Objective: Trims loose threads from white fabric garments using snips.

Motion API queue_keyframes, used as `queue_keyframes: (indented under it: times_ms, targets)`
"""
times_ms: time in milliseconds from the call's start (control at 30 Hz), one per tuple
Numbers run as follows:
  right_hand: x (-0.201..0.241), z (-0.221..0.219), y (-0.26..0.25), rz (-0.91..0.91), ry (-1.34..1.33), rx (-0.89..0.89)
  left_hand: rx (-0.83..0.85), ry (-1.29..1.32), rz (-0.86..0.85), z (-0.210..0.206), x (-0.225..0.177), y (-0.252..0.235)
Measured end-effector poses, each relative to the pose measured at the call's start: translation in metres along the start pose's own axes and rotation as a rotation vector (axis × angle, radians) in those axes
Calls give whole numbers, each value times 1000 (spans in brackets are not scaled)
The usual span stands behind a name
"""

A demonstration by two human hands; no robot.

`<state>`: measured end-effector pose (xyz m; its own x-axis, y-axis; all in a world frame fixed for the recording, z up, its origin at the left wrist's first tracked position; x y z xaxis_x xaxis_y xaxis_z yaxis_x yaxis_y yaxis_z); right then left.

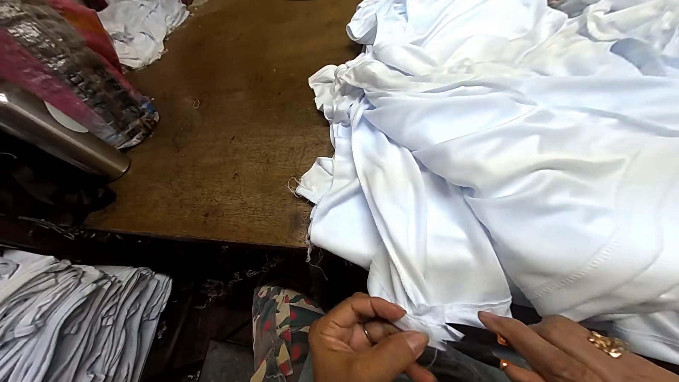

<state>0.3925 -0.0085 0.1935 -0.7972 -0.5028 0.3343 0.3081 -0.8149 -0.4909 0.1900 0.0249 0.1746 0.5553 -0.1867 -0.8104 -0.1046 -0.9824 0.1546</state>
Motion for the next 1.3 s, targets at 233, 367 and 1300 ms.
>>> queue_keyframes:
  times_ms: [233,367,1300]
  targets:
    - [4,-5,-9,34,20,-13,27,10,1,-2,2,0]
    - [6,-5,-14,62,42,-25,13,-37,-30,-2,-3,1]
    - [6,-5,-16,104,15,-4,6,-163,-51,-5,-6,4]
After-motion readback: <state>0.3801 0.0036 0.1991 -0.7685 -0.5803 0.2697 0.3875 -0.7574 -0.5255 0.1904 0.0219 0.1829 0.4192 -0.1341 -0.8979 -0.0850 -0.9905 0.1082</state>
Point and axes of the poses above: each hand's wrist, its own y-axis away from the middle knuckle, its own z-axis out of the back of the hand, x = y × z, the point moved 5 cm from there along -y, towards the middle knuckle
